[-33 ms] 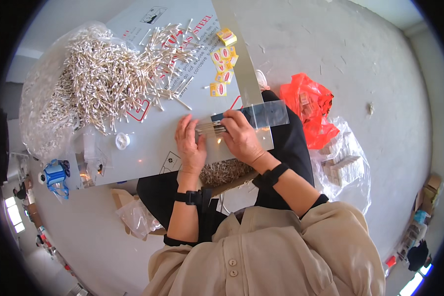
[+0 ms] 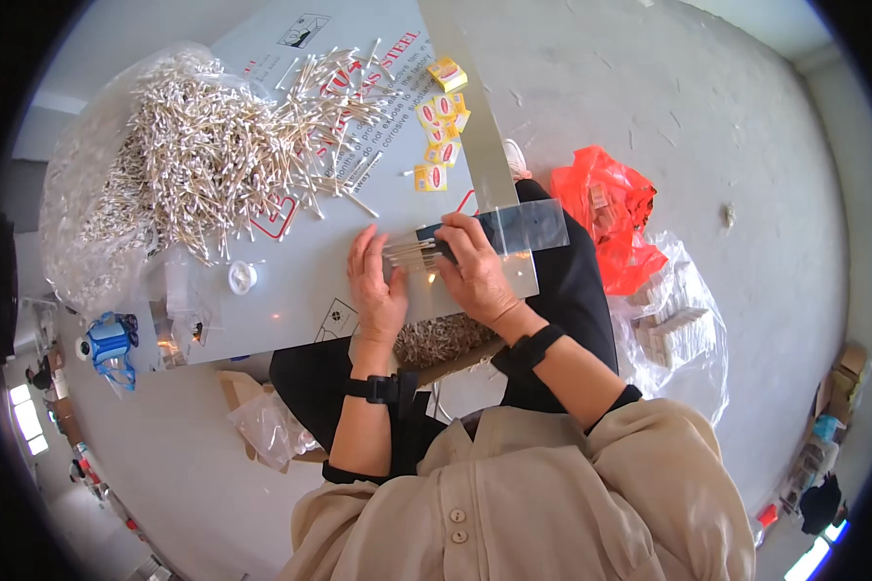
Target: Packing cotton swabs into plastic bags and sealing them with stickers.
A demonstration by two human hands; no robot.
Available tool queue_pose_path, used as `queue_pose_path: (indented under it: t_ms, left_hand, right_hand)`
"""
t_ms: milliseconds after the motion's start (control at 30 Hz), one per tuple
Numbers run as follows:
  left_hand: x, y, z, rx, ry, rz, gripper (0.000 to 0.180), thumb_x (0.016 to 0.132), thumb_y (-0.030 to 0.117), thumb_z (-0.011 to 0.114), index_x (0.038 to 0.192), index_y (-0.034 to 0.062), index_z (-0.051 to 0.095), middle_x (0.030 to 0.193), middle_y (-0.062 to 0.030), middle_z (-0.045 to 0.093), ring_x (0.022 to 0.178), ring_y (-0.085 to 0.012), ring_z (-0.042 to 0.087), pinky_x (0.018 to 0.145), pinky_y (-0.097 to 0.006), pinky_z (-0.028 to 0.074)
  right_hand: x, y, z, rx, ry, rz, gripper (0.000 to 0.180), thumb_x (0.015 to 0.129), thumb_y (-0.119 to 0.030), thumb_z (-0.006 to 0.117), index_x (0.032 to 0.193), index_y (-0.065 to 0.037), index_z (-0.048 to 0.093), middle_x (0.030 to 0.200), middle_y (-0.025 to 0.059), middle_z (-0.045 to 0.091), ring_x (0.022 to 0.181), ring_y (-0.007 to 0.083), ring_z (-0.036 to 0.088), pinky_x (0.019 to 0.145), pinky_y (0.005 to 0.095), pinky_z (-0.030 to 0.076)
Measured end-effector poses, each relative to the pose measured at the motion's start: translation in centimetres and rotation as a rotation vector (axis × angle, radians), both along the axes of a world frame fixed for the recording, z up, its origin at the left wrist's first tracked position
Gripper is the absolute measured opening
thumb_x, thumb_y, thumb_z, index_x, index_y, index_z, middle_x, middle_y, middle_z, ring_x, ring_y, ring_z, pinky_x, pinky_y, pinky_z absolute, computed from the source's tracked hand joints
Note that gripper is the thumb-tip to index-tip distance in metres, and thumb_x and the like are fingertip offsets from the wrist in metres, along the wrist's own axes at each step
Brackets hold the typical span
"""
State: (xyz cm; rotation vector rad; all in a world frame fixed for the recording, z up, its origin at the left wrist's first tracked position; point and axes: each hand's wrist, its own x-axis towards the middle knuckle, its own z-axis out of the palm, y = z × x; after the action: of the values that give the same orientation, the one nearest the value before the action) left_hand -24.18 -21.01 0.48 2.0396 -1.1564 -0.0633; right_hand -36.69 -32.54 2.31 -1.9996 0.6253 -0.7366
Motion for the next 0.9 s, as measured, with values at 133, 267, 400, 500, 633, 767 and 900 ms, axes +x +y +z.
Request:
queue_pose_path:
  t_ms: [133, 267, 400, 500, 633, 767, 900]
  left_hand:
    - [-0.9, -1.3, 0.0, -0.203, 0.21, 0.016, 0.05, 0.086, 0.005, 0.059, 0.134, 0.0004, 0.042, 0.141, -0.0185, 0.04, 0.13, -0.0365, 0.039, 0.108, -0.045, 0.032]
    - [-1.3, -2.2, 0.0, -0.236, 0.328, 0.019, 0.045, 0.097, 0.016, 0.048, 0.138, 0.0001, 0.038, 0.145, -0.0194, 0.037, 0.133, -0.0349, 0.036, 0.11, -0.043, 0.031]
    - [2.0, -2.0, -0.9, -0.225, 0.292, 0.12, 0.038, 0.09, 0.006, 0.054, 0.127, 0.0009, 0.048, 0.129, -0.0162, 0.049, 0.119, -0.0349, 0.046, 0.101, -0.044, 0.038]
    - [5.8, -3.3, 0.9, -0.129, 0.013, 0.176, 0.036, 0.076, -0.006, 0.061, 0.11, 0.0043, 0.059, 0.102, -0.012, 0.056, 0.099, -0.0327, 0.051, 0.088, -0.045, 0.042]
    - [8.6, -4.3, 2.4, 0.1, -0.222, 0.049, 0.024, 0.072, -0.001, 0.068, 0.093, 0.0086, 0.065, 0.088, -0.0074, 0.053, 0.091, -0.0276, 0.051, 0.082, -0.04, 0.043]
    - [7.0, -4.9, 2.0, 0.186, -0.233, -0.056, 0.011, 0.071, 0.003, 0.07, 0.076, 0.0079, 0.061, 0.085, -0.004, 0.054, 0.088, -0.0268, 0.051, 0.08, -0.04, 0.042]
    - [6.0, -5.1, 2.0, 0.153, -0.154, -0.13, 0.012, 0.072, 0.006, 0.072, 0.075, 0.0076, 0.06, 0.086, -0.0047, 0.054, 0.091, -0.0272, 0.05, 0.081, -0.042, 0.04]
  right_hand:
    - [1.8, 0.8, -1.3, 0.157, -0.135, -0.063, 0.034, 0.088, 0.003, 0.054, 0.121, 0.003, 0.051, 0.135, 0.0193, 0.045, 0.125, 0.0353, 0.047, 0.102, 0.036, 0.04]
    - [3.4, 1.4, -1.8, 0.194, -0.121, -0.07, 0.035, 0.089, 0.003, 0.051, 0.124, 0.003, 0.051, 0.136, 0.0195, 0.045, 0.126, 0.0352, 0.046, 0.104, 0.0363, 0.039]
    - [2.5, -0.2, -1.9, 0.057, -0.122, -0.101, 0.032, 0.088, 0.003, 0.054, 0.12, 0.003, 0.052, 0.13, 0.0199, 0.049, 0.12, 0.0361, 0.051, 0.1, 0.0369, 0.042]
    - [1.7, -1.1, -1.6, -0.017, -0.05, -0.092, 0.031, 0.086, 0.003, 0.055, 0.117, 0.003, 0.053, 0.127, 0.0202, 0.05, 0.115, 0.0379, 0.053, 0.098, 0.0381, 0.045]
    - [2.1, -0.8, -1.2, -0.071, 0.012, -0.029, 0.033, 0.085, 0.003, 0.057, 0.117, 0.003, 0.053, 0.125, 0.0199, 0.051, 0.113, 0.0388, 0.053, 0.097, 0.0405, 0.046]
    - [2.0, -0.9, -1.3, -0.098, 0.033, -0.031, 0.034, 0.084, 0.002, 0.058, 0.118, 0.004, 0.052, 0.125, 0.0204, 0.051, 0.113, 0.0388, 0.052, 0.097, 0.0407, 0.045]
    - [2.0, -0.9, -1.2, -0.11, 0.063, -0.022, 0.035, 0.084, 0.0, 0.059, 0.118, 0.004, 0.051, 0.125, 0.021, 0.05, 0.113, 0.0386, 0.051, 0.098, 0.0415, 0.044]
